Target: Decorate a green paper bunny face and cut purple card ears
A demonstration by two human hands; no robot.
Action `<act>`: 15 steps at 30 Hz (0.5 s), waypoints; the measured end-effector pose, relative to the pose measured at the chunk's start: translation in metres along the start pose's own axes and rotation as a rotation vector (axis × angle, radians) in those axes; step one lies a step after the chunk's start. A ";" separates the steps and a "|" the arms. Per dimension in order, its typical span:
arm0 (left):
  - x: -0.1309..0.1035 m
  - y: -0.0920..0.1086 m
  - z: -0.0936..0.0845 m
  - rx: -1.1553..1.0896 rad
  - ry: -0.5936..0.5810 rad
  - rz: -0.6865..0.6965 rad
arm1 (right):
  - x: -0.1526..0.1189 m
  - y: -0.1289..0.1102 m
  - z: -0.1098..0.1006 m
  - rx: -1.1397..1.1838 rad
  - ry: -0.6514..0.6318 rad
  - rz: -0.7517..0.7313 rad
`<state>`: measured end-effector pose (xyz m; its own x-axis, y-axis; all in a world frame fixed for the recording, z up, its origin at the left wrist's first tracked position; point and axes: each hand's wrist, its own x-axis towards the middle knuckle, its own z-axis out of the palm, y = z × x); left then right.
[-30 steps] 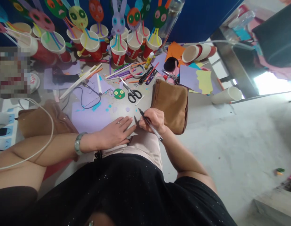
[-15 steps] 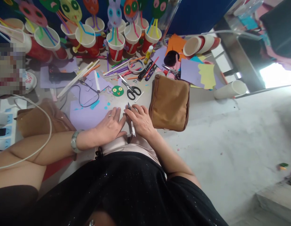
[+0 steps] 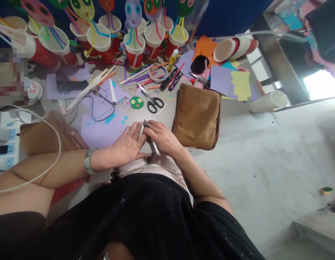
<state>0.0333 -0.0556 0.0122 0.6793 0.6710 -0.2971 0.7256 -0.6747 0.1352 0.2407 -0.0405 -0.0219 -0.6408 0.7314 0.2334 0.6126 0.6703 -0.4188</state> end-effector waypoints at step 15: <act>-0.004 0.010 0.001 -0.003 -0.054 0.009 | -0.004 0.003 0.001 0.030 0.022 0.035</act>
<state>0.0377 -0.0651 0.0139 0.6792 0.6472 -0.3462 0.7198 -0.6797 0.1414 0.2442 -0.0415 -0.0246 -0.6086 0.7574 0.2367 0.6204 0.6402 -0.4531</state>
